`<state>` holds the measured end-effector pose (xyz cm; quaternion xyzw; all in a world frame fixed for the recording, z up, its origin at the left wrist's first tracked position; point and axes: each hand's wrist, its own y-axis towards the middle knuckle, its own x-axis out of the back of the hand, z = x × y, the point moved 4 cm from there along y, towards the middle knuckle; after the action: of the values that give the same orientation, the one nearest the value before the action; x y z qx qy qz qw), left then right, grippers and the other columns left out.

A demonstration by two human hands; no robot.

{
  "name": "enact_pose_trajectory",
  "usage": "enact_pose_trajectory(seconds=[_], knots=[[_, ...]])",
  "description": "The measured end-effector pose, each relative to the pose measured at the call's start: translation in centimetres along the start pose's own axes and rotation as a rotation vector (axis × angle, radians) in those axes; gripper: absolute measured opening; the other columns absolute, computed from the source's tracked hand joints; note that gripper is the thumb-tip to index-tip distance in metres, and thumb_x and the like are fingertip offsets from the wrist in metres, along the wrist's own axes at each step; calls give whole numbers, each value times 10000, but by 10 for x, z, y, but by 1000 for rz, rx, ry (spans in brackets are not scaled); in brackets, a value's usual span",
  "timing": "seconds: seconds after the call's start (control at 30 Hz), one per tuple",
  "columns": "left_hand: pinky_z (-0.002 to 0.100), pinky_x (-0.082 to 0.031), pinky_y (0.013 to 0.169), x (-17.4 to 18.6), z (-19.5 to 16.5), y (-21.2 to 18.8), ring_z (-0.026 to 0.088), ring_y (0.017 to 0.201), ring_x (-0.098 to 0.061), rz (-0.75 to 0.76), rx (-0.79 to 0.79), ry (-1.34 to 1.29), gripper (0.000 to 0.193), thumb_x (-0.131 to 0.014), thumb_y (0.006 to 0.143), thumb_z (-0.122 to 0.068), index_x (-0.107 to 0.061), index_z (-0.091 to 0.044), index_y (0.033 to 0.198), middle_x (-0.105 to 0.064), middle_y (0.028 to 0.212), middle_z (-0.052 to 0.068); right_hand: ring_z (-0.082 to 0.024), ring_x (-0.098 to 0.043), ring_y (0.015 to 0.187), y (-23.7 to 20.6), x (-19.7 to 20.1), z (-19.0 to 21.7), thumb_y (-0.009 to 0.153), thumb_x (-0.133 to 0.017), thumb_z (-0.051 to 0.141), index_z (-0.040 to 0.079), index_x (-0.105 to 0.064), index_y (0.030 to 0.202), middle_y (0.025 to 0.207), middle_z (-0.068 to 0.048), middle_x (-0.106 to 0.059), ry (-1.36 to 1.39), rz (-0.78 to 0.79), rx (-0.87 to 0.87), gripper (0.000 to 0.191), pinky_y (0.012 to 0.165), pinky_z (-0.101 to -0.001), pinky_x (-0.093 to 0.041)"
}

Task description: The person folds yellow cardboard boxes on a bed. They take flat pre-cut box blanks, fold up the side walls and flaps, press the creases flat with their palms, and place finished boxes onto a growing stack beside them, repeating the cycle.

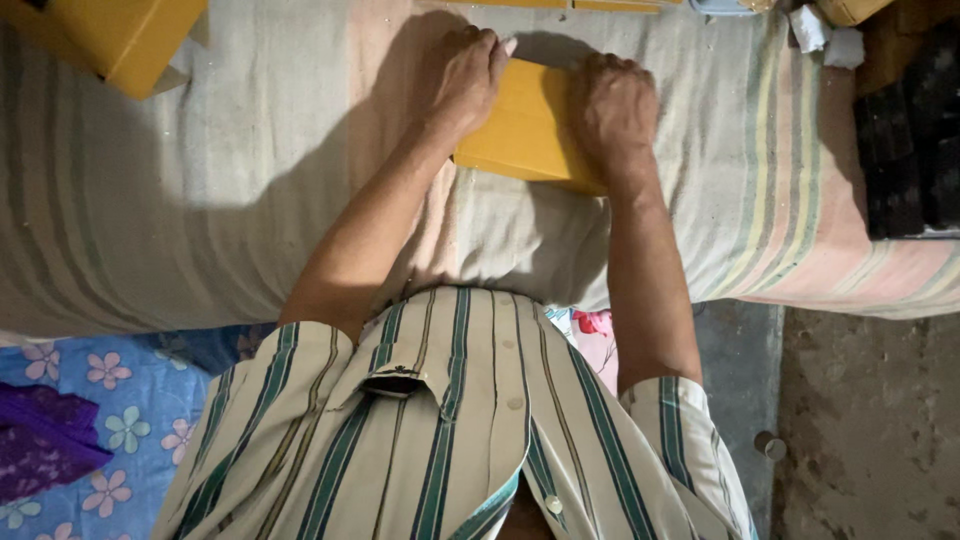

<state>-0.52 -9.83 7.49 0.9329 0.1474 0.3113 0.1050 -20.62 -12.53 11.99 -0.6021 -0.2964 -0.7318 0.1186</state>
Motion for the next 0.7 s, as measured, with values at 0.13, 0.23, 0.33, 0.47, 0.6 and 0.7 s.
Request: enact_pose_trajectory(seconds=[0.13, 0.23, 0.33, 0.47, 0.6, 0.7], knots=[[547, -492, 877, 4, -15, 1, 455, 1017, -635, 52, 21, -62, 289, -492, 1099, -291, -585, -20, 1059, -665, 1039, 258, -423, -619, 981, -19, 4, -28, 1063, -528, 279, 62, -722, 1108, 1090, -184, -718, 26, -77, -111, 295, 855, -536, -479], [550, -478, 909, -2, -27, 4, 426, 1006, -646, 139, -159, 186, 267, -530, 1047, -261, -624, -12, 1069, -672, 1066, 243, -359, -642, 929, -12, -3, -12, 1043, -499, 226, 17, -705, 1108, 1015, -196, -716, -246, 34, -113, 300, 845, -511, -486], [545, -480, 971, -11, -31, 6, 435, 1086, -632, 145, -336, 262, 220, -520, 1043, -184, -655, -23, 1109, -669, 1129, 233, -376, -664, 948, 6, -3, 31, 874, -564, 245, 98, -737, 1000, 1005, -167, -736, -7, -77, 238, 259, 830, -518, -491], [551, -466, 961, -13, -18, 4, 489, 1118, -585, 23, -283, -13, 333, -445, 1033, -102, -602, 46, 1287, -608, 1233, 322, -382, -670, 964, 26, -15, 51, 988, -535, 204, 28, -692, 1047, 1013, -185, -719, 59, -21, 159, 243, 862, -492, -512], [575, -436, 985, -20, -9, 3, 464, 1118, -572, 71, -213, 178, 254, -507, 1080, -206, -626, 2, 1164, -639, 1187, 290, -383, -669, 973, 9, -17, 25, 1024, -570, 261, 51, -693, 1061, 1021, -184, -721, 36, 0, 113, 246, 865, -495, -505], [607, -398, 993, -18, -10, 2, 446, 1111, -556, 57, -246, 220, 261, -514, 1053, -202, -620, 5, 1171, -638, 1161, 293, -385, -660, 1001, -8, -11, -6, 1061, -556, 250, 45, -693, 1112, 1060, -179, -721, -5, -27, -7, 252, 870, -513, -474]])
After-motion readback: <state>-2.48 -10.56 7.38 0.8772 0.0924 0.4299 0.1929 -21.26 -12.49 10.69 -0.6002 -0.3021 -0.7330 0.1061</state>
